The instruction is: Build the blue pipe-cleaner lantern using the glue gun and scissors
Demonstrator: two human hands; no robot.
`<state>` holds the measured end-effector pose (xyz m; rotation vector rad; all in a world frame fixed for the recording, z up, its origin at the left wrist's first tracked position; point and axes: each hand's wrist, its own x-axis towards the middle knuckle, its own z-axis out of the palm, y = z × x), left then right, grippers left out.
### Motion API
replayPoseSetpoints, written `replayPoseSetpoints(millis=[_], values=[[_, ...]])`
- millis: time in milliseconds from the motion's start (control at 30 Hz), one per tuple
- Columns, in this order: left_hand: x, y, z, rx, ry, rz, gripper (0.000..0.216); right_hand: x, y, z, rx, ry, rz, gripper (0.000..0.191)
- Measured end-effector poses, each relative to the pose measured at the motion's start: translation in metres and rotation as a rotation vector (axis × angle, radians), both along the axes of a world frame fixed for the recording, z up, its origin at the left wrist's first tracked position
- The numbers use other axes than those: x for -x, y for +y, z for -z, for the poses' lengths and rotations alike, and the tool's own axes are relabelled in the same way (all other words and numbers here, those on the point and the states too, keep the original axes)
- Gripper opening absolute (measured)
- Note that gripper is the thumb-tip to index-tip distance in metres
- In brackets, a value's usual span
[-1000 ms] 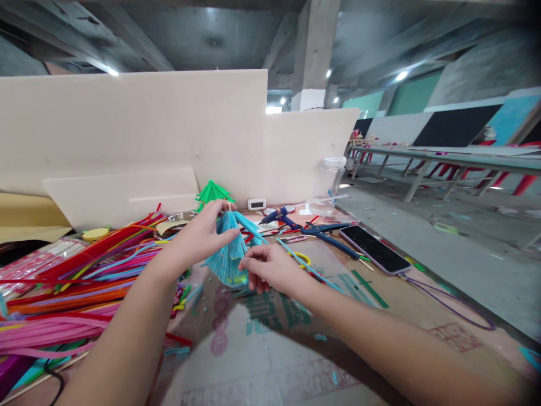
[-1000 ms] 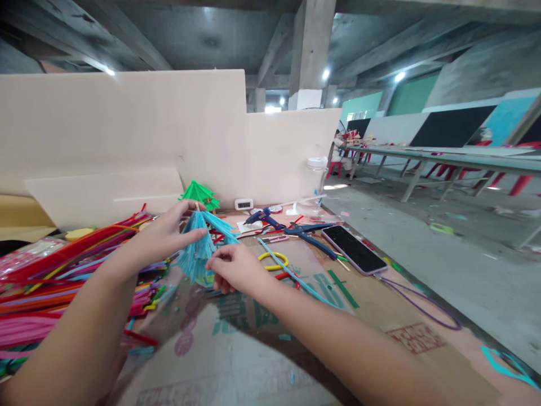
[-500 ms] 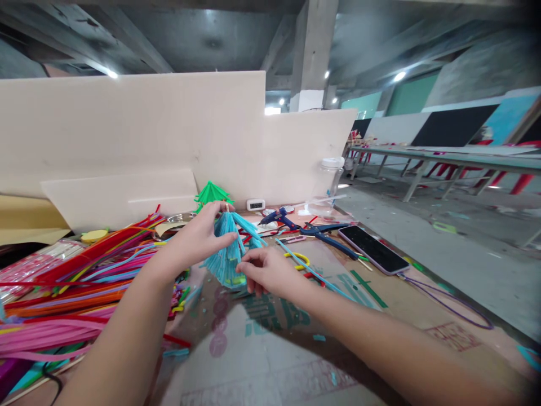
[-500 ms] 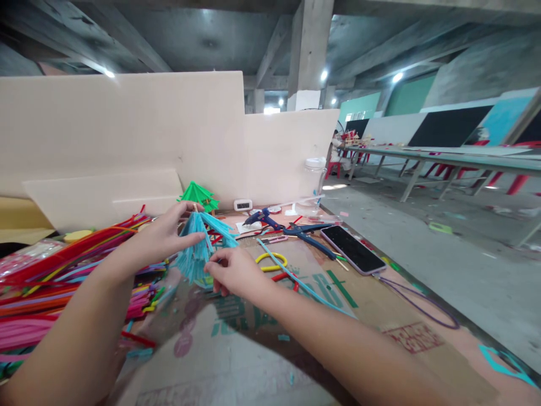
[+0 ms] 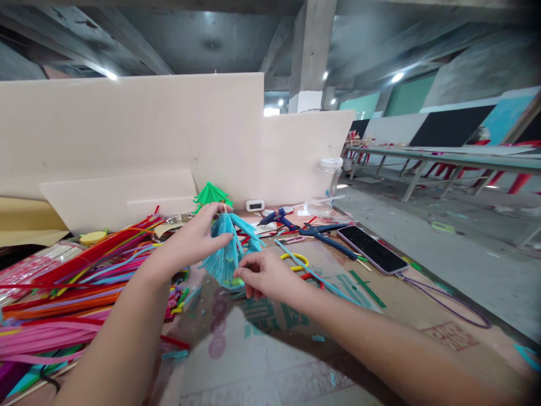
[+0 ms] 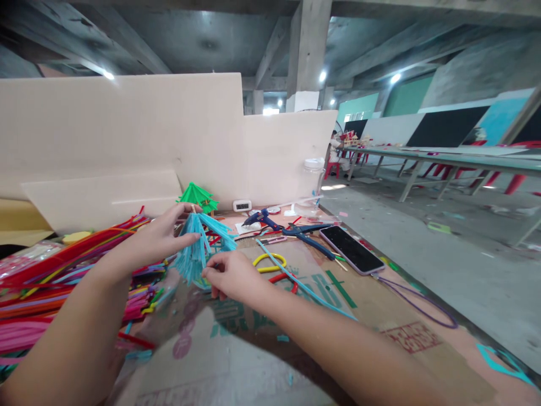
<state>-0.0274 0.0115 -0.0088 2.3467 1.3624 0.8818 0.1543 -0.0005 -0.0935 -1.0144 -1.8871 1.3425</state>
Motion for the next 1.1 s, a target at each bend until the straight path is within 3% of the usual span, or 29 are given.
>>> replayPoseSetpoints(millis=[267, 1100], values=[[0.000, -0.002, -0.002, 0.008, -0.011, -0.015, 0.048, -0.002, -0.004, -0.017, 0.066, -0.032, 0.045, 0.011], [-0.004, -0.002, -0.002, -0.043, 0.048, 0.016, 0.050, -0.005, 0.000, -0.019, 0.051, -0.030, 0.058, 0.012]])
